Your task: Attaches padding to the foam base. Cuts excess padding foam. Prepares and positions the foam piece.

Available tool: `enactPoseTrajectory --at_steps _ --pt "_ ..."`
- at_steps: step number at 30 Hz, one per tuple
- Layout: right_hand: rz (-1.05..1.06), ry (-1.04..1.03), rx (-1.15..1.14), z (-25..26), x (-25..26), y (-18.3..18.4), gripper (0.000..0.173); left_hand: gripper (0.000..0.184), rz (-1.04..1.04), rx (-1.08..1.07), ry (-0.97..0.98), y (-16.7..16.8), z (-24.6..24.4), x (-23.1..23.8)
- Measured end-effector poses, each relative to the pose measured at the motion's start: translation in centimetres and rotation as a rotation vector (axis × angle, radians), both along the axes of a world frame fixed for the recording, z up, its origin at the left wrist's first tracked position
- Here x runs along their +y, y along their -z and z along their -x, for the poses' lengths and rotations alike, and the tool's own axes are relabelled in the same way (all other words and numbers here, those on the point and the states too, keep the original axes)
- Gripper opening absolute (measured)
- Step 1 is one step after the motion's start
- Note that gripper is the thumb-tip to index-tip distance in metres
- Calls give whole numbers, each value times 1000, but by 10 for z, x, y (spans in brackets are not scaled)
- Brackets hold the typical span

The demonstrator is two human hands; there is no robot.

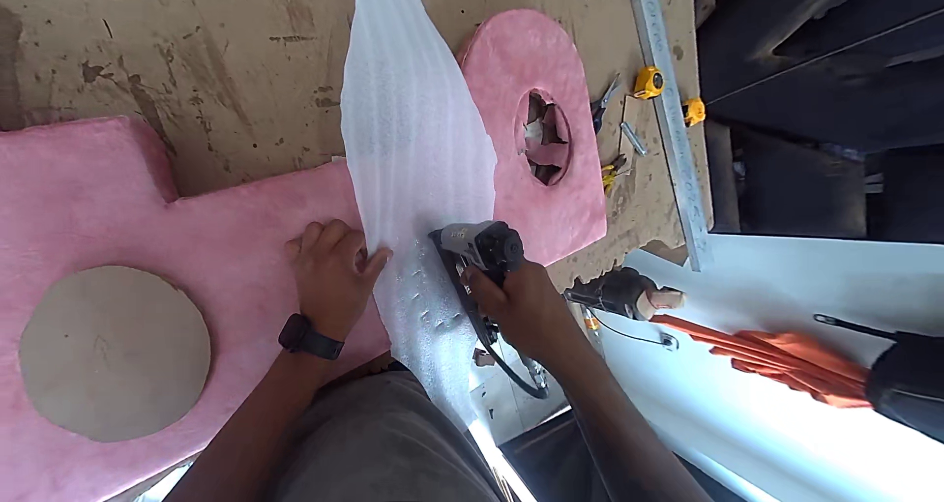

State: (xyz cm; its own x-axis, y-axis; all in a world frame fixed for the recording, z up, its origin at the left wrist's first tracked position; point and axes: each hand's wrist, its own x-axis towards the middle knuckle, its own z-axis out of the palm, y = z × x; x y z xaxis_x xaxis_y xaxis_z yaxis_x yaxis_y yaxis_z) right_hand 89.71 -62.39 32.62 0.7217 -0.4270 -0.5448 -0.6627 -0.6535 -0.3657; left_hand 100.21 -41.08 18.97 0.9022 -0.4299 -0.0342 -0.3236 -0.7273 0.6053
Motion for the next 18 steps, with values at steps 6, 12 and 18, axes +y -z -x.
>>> enactPoseTrajectory --at_steps 6,12,18 --pt "-3 48 -19 -5 -11 -3 23 42 10 -19 -20 4 -2 -2" --pt "-74 106 -86 8 -28 -11 26 44 -2 -35 -9 4 0 -3" --pt "-166 481 -419 109 -126 -23 35 41 53 -27 -66 2 1 -4"
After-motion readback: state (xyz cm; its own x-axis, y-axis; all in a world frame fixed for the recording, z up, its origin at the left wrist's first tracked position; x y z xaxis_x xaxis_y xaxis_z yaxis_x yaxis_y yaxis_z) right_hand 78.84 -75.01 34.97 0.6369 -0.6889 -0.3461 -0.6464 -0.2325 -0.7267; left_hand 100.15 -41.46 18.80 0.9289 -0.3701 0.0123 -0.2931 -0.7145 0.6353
